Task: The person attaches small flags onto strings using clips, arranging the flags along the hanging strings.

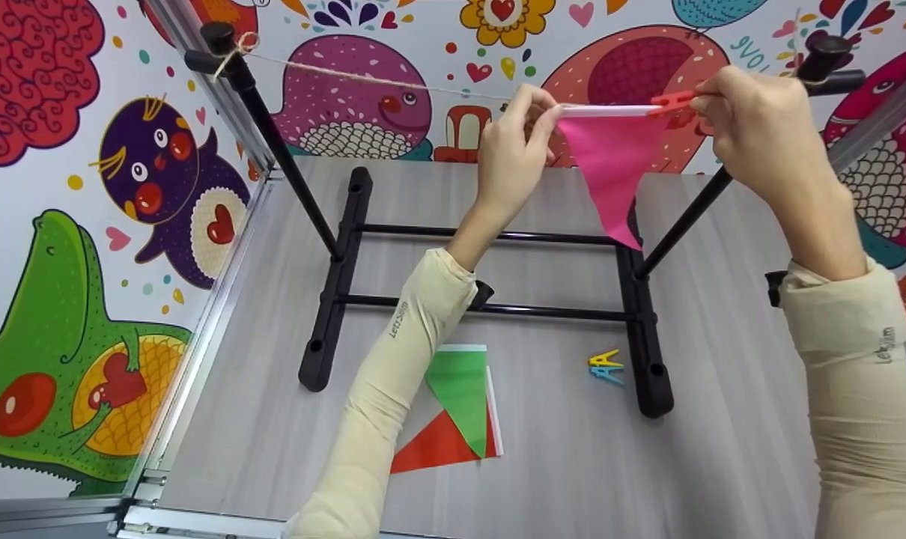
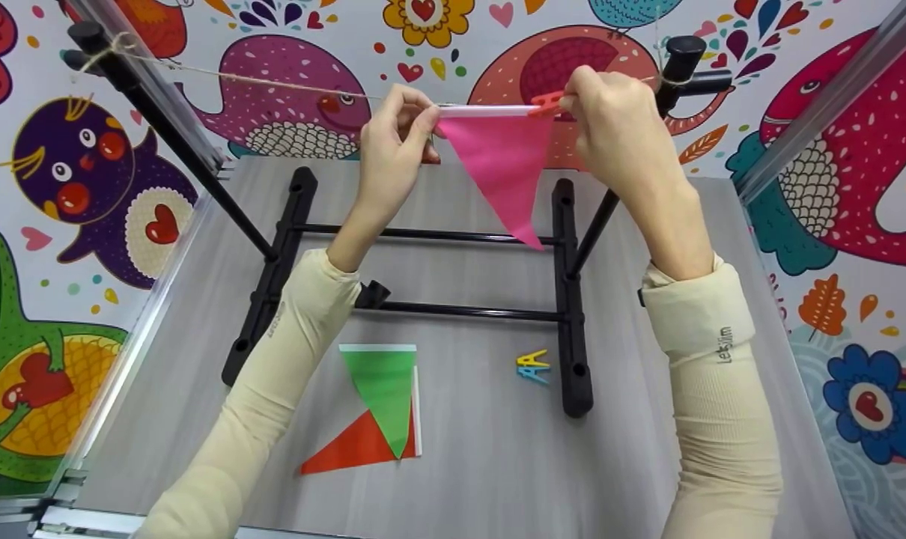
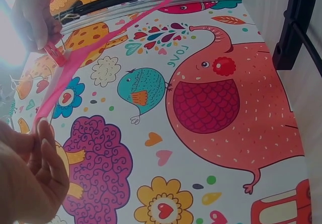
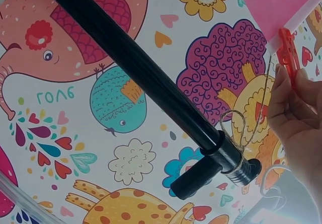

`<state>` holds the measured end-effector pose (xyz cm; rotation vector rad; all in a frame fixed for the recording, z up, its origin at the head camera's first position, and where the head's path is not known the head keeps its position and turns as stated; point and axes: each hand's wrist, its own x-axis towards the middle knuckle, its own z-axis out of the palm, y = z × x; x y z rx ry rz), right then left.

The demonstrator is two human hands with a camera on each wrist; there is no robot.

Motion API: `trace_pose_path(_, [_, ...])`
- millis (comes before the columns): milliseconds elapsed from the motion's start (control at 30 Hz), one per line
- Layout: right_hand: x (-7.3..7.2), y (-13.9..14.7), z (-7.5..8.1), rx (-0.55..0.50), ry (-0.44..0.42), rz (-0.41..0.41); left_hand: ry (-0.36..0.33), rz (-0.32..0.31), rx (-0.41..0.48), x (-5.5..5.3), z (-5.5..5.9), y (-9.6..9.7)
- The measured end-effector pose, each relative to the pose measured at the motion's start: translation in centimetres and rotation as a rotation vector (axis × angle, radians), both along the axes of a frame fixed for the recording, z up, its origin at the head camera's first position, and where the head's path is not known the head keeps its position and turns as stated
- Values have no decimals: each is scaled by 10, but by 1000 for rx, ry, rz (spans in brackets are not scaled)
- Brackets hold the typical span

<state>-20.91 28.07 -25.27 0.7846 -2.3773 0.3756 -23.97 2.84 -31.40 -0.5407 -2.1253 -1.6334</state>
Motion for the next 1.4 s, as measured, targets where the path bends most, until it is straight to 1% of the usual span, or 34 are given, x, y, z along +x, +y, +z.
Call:
trace_pose_path(100, [1, -1, 1, -5, -23, -16, -7, -4, 1, 0, 1, 0])
trace_pose_path(167, [0, -1, 1, -1, -23, -14, -14, -6, 10, 0, 1, 0])
trace_pose_path(367, [-4, 0, 0, 8, -4, 10, -15, -3, 50, 0, 3, 1])
trace_pose_path(500, [-6, 1, -3, -6, 23, 12, -12, 9, 30, -1, 2, 0])
trace_pose_path(600, [-5, 1, -6, -10, 30, -4, -8, 17, 21, -1, 0, 0])
trace_pose_path(733, [-5, 0, -7, -2, 20, -58, -4, 21, 41, -1, -2, -1])
trace_pose_path(800, [-5, 0, -8, -2, 42, -83, -2, 24, 46, -1, -3, -2])
trace_pose_path(1000, [-8, 0, -13, 4, 177, -144, 11, 14, 50, -1, -5, -5])
trace_pose_path(1100, [-10, -1, -15, -4, 203, -179, 27, 12, 41, -1, -6, -6])
trace_pose_path(1167, [-11, -3, -17, -31, 187, -201, 34, 11, 39, 0, -7, -6])
trace_pose_path(1233, [-12, -4, -17, -78, 161, -206, 32, 10, 36, 1, -7, -6])
trace_pose_path(1333, [-12, -7, -19, -207, 136, -195, 20, 6, 31, 3, -8, -6])
trace_pose_path(1400, [-12, -9, -20, -293, 154, -178, 13, 5, 28, 4, -9, -8])
